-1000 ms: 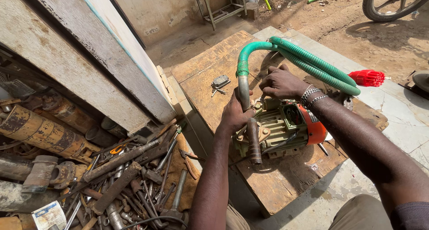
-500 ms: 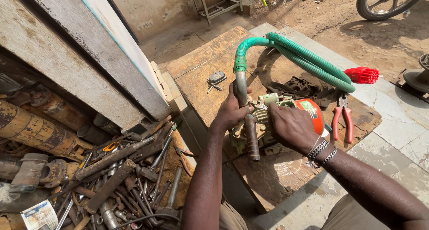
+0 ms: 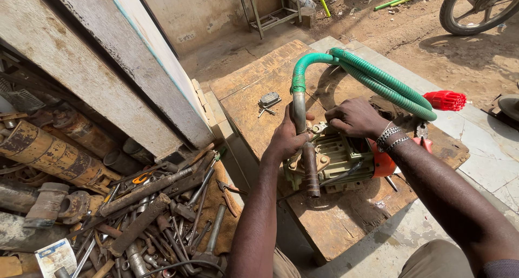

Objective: The person repairs an electric water pump on a wooden workbench outdoors. They hold the pump body and its metal pipe fitting, tighten the fitting by hand and with a wrench, then use a screwdriver to unscrew and reattach the pump's terminal cover box while handling its wiring.

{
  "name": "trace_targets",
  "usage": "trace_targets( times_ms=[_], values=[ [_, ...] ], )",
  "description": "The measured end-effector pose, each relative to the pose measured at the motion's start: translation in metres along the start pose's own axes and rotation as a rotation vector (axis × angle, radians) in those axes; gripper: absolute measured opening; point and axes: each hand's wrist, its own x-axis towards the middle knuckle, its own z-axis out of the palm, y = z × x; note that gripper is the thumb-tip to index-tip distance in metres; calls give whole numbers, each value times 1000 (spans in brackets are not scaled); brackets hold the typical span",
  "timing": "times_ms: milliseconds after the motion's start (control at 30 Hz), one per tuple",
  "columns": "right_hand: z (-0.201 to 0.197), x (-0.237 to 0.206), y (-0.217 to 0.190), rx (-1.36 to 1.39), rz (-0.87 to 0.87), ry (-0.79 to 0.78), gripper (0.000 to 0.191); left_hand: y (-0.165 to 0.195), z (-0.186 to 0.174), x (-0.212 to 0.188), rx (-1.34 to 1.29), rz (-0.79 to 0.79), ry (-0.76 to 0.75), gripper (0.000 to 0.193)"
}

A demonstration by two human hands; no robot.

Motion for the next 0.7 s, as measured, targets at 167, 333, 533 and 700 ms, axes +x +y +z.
trace_targets(
  times_ms=[167,333,533,700],
  values=[
    [37,-50,-70,-138,383,65,33,-4,-2,3,31,20,-8,86],
    [5,-70,-63,-137,506,226,34,-7,-3,4,13,58,-2,85],
    [-3,-31,-13,-113,92,104,37,-3,0,-1,-4,44,7,84],
    [-1,-8,4,8,-78,35,30,-4,1,0,-4,15,8,81]
  ],
)
